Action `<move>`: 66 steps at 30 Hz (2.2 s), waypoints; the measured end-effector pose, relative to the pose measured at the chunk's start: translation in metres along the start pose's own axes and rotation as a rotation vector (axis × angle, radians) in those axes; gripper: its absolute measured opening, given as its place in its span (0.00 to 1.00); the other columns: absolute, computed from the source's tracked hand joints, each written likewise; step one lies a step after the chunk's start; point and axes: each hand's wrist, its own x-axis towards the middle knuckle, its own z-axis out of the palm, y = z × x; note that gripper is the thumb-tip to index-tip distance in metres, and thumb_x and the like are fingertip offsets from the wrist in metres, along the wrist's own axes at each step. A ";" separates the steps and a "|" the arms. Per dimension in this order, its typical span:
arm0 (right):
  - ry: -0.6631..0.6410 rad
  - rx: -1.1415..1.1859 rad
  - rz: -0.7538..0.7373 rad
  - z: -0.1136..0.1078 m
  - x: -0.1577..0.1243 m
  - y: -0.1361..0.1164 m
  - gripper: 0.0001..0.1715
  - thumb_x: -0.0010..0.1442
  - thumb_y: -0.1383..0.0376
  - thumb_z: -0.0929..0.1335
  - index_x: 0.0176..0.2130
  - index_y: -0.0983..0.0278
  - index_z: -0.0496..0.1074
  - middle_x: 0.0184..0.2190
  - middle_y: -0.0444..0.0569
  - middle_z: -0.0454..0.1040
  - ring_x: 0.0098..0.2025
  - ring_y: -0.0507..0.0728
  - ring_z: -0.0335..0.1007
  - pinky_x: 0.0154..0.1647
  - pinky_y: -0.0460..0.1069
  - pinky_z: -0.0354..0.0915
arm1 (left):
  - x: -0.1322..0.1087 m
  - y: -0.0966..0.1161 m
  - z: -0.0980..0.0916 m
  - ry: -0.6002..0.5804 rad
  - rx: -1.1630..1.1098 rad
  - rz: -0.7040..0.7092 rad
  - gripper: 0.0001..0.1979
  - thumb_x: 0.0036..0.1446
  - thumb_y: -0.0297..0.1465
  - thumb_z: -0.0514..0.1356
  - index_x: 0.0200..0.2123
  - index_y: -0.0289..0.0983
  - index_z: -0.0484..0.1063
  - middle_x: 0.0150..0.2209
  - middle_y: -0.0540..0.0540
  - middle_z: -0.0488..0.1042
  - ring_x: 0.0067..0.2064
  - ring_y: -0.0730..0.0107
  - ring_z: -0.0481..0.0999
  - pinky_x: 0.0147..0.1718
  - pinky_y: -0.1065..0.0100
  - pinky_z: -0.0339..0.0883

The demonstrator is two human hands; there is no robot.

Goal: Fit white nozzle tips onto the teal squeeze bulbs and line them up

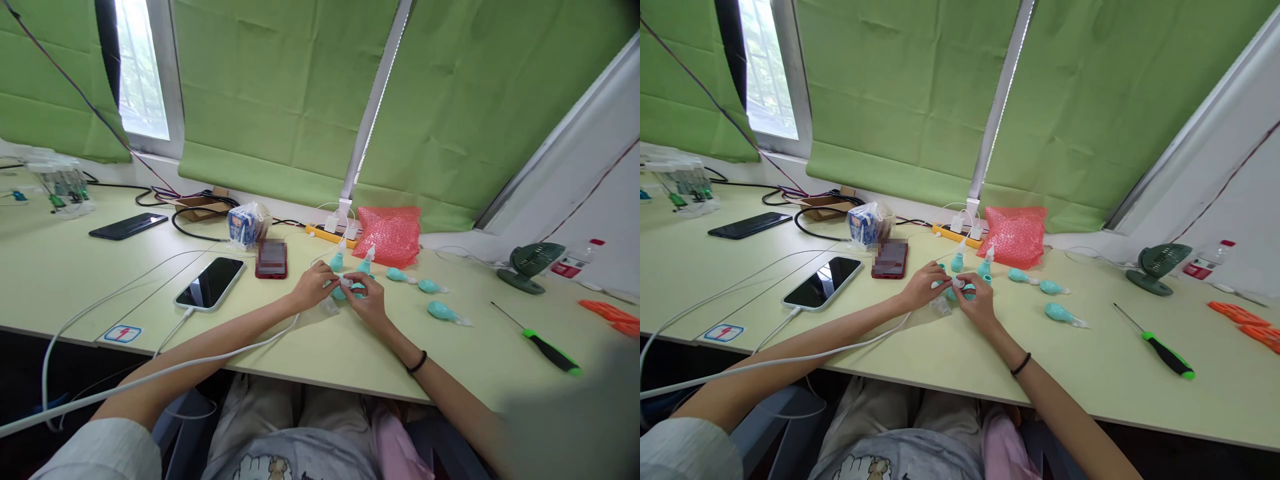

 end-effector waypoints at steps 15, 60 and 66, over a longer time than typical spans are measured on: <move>-0.055 -0.002 -0.048 -0.003 0.001 -0.002 0.10 0.48 0.65 0.63 0.35 0.63 0.65 0.33 0.48 0.68 0.34 0.53 0.66 0.28 0.47 0.70 | 0.003 0.000 -0.006 -0.061 -0.173 -0.126 0.06 0.48 0.29 0.55 0.28 0.35 0.71 0.24 0.49 0.71 0.28 0.75 0.66 0.29 0.72 0.60; -0.064 0.008 -0.058 -0.002 -0.002 0.000 0.10 0.48 0.64 0.64 0.35 0.62 0.66 0.32 0.47 0.69 0.33 0.52 0.67 0.28 0.48 0.71 | 0.004 0.000 -0.007 -0.116 0.008 0.095 0.08 0.49 0.27 0.51 0.24 0.35 0.68 0.23 0.47 0.67 0.30 0.71 0.63 0.31 0.70 0.58; -0.063 0.031 -0.060 -0.001 -0.002 0.000 0.10 0.48 0.65 0.64 0.34 0.62 0.66 0.32 0.47 0.69 0.32 0.52 0.67 0.28 0.49 0.71 | 0.005 0.000 -0.008 -0.107 -0.012 0.091 0.06 0.47 0.27 0.51 0.22 0.35 0.66 0.22 0.48 0.67 0.29 0.72 0.63 0.30 0.70 0.58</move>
